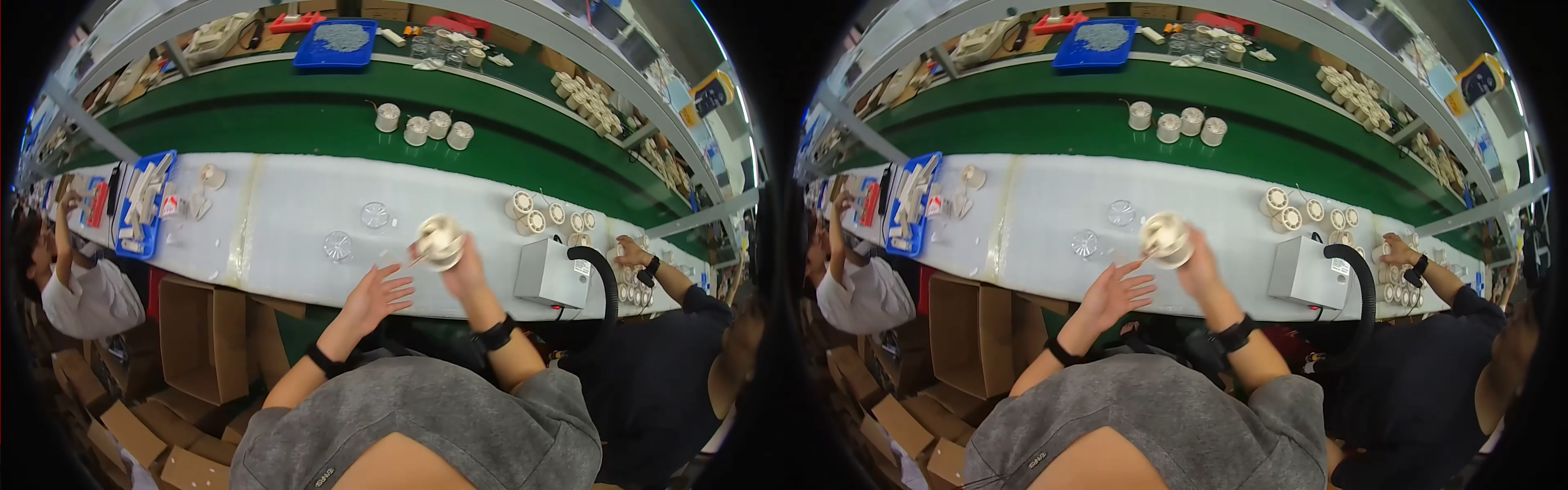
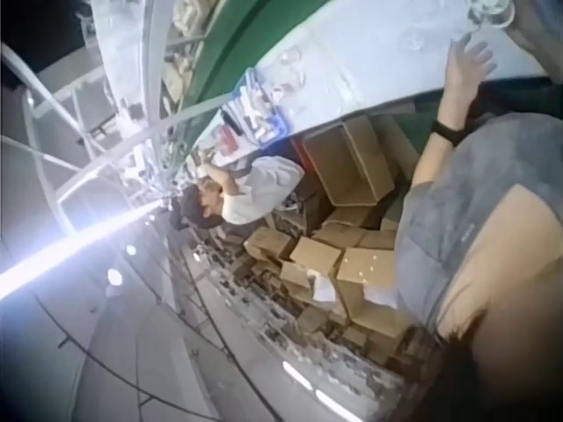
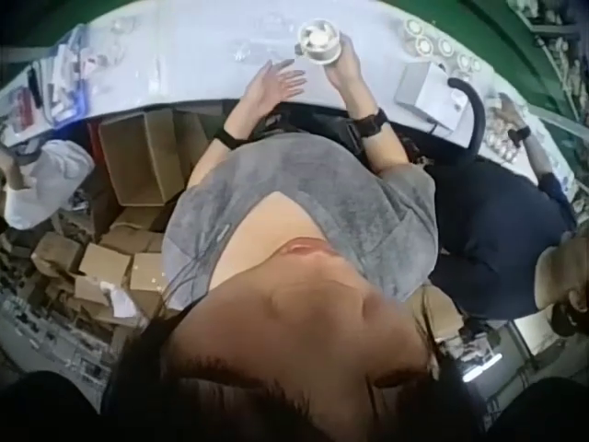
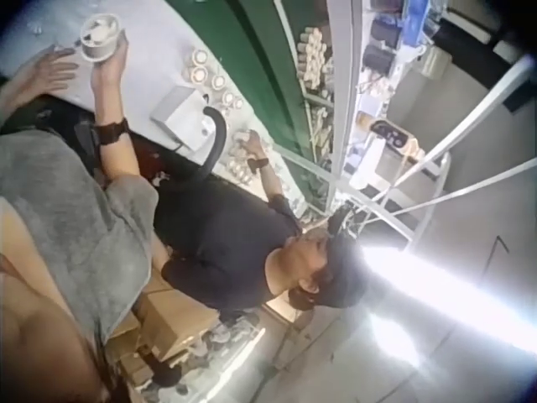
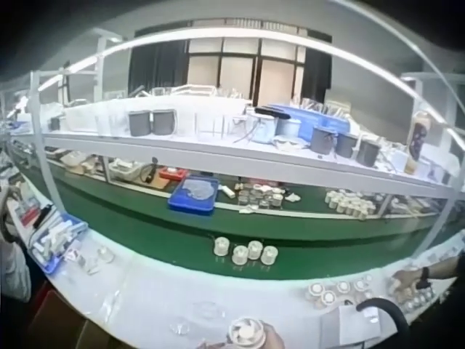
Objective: The person fits a plastic cover onto a fan, places the assembly into a plastic bag, and sets it into a cardboard box. They repeat this process, handling the fans, covers, and bags one at a time by hand.
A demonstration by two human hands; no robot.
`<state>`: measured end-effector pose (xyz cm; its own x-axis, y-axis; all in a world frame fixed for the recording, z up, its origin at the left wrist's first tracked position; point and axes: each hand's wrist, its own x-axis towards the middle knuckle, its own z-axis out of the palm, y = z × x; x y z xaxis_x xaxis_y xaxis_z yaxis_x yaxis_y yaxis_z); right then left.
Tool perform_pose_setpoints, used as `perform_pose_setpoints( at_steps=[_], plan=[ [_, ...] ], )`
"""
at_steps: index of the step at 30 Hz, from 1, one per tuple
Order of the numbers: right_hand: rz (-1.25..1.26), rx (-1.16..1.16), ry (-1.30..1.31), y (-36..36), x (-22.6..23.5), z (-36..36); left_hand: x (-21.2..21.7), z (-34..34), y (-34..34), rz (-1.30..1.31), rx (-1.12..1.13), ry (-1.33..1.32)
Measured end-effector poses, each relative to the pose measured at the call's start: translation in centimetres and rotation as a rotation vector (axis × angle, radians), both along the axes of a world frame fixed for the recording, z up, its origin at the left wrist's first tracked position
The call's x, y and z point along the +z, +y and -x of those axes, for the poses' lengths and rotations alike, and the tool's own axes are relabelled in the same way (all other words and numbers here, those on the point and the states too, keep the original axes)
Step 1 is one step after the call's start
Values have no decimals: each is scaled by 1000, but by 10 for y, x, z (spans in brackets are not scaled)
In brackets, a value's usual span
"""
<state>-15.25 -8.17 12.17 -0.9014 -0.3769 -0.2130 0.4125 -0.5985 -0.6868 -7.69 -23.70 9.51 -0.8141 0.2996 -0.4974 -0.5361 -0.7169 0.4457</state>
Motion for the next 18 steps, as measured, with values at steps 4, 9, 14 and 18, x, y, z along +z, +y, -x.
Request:
perform_pose_setpoints(
  at_steps=[4, 9, 14, 18],
  plan=[
    [-606, 112, 403, -33, -13, -34, 11, 2, 0, -445, 87, -132],
    [-1189, 47, 1285, -43, -22, -32, 13, -16, -26, -403, 249, -86],
    [-1530, -19, 1333, -68, -38, 37, -24, -48, -61, -271, 307, 47],
    [-1655, 315, 1337, -62, -63, 64, -19, -55, -68, -45, 224, 40]
  ],
)
